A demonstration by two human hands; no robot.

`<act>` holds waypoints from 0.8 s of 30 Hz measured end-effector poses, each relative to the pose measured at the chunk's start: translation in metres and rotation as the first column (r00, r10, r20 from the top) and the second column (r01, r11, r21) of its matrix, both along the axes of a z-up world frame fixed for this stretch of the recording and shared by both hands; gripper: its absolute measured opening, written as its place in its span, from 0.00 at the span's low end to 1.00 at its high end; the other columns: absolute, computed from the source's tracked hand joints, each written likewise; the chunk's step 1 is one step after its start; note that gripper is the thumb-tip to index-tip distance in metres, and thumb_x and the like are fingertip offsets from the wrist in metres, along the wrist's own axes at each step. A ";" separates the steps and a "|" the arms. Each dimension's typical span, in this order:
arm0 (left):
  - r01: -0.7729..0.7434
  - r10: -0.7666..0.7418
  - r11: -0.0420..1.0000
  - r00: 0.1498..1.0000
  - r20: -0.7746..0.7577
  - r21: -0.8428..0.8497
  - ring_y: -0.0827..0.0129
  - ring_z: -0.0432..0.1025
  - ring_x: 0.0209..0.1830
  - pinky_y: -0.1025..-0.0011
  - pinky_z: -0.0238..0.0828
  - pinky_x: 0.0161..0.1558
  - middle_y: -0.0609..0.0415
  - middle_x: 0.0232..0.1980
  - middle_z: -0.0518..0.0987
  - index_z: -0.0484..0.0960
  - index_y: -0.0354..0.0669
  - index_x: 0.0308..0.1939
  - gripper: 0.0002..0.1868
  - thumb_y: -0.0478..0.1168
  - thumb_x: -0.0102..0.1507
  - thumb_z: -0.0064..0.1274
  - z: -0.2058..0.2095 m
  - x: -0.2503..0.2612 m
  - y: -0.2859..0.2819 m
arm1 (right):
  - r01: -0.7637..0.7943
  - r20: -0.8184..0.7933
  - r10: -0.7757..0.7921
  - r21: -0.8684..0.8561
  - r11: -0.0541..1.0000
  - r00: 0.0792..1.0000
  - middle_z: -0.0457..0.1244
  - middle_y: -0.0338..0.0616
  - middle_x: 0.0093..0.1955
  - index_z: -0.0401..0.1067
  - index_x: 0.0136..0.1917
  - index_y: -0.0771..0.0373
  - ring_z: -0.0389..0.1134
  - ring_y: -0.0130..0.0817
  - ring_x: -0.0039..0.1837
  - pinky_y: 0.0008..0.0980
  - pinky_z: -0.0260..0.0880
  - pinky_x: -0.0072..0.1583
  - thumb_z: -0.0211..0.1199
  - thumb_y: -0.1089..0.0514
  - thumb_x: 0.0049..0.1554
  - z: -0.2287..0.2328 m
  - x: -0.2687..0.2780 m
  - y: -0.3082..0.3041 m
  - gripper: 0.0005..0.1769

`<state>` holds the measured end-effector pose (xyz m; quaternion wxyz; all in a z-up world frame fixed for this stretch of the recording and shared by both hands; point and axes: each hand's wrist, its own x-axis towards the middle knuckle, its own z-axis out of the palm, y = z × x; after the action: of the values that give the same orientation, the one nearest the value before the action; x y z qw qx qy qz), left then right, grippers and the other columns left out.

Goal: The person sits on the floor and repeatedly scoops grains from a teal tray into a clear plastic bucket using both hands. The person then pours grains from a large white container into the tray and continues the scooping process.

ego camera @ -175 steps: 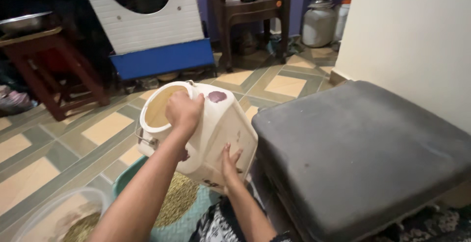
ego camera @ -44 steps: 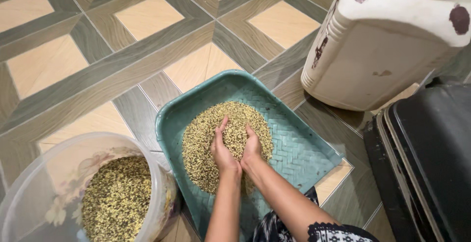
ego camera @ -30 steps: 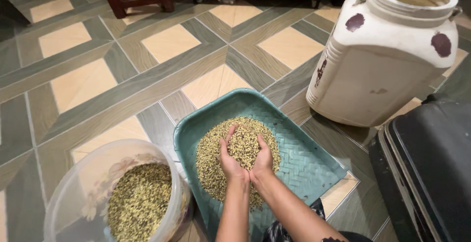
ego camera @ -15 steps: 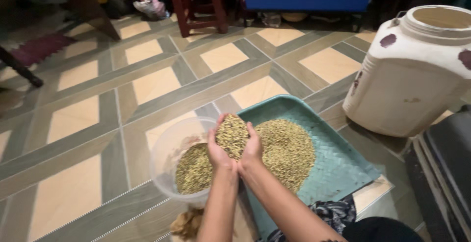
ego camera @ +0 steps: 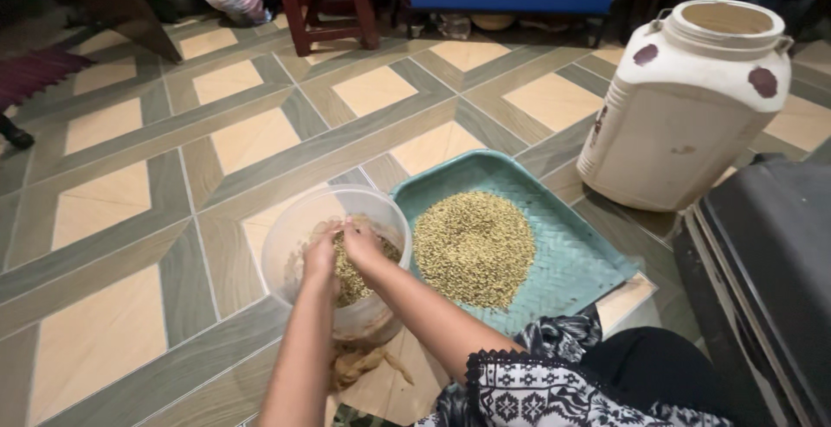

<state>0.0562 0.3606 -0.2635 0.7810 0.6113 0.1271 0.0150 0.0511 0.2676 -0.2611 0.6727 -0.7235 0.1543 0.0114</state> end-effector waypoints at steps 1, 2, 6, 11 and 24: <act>0.001 -0.001 1.000 1.000 0.012 -0.020 0.61 0.68 0.69 0.65 0.58 0.69 0.48 0.67 0.78 0.80 0.35 0.61 0.24 0.41 0.62 0.54 0.005 -0.003 0.000 | 0.000 0.043 -0.002 0.064 0.998 0.999 0.65 0.56 0.66 0.70 0.67 0.67 0.65 0.46 0.68 0.43 0.63 0.67 0.51 0.42 0.64 0.009 -0.006 -0.005 0.30; 0.003 -0.002 0.999 1.000 0.026 -0.039 0.61 0.69 0.69 0.67 0.59 0.68 0.46 0.66 0.79 0.80 0.33 0.61 0.23 0.39 0.62 0.54 0.014 -0.007 -0.002 | -0.034 0.102 0.025 0.091 0.995 0.994 0.66 0.55 0.65 0.70 0.66 0.67 0.67 0.45 0.67 0.41 0.64 0.66 0.53 0.44 0.64 0.021 -0.012 -0.012 0.28; -0.153 0.150 0.988 0.968 0.204 0.001 0.63 0.74 0.63 0.69 0.68 0.63 0.44 0.63 0.80 0.76 0.31 0.63 0.22 0.33 0.65 0.49 0.062 -0.025 -0.038 | -0.087 0.260 0.035 0.190 0.978 0.965 0.70 0.61 0.58 0.73 0.67 0.67 0.66 0.38 0.53 0.38 0.63 0.56 0.57 0.52 0.65 0.063 -0.033 -0.055 0.22; -0.070 -0.005 0.992 0.814 0.580 0.107 0.66 0.74 0.65 0.70 0.67 0.66 0.46 0.63 0.80 0.77 0.29 0.63 0.20 0.29 0.67 0.44 0.104 -0.054 -0.123 | -0.031 0.527 -0.034 0.112 0.993 0.849 0.71 0.47 0.60 0.74 0.63 0.68 0.71 0.30 0.62 0.28 0.69 0.64 0.59 0.58 0.63 0.067 -0.040 -0.157 0.18; -0.038 -0.268 0.742 0.898 0.349 0.669 0.50 0.67 0.71 0.61 0.59 0.71 0.41 0.67 0.75 0.76 0.36 0.65 0.24 0.36 0.64 0.50 -0.052 -0.012 -0.264 | 0.321 0.390 -0.290 -0.017 0.947 0.874 0.72 0.47 0.57 0.77 0.61 0.68 0.72 0.32 0.59 0.31 0.69 0.63 0.61 0.55 0.63 -0.136 0.003 -0.366 0.18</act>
<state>0.0441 0.0970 -0.3157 0.5216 0.8357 -0.0980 0.1414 0.0545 -0.0987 -0.3966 0.6532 -0.7049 0.1329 -0.2425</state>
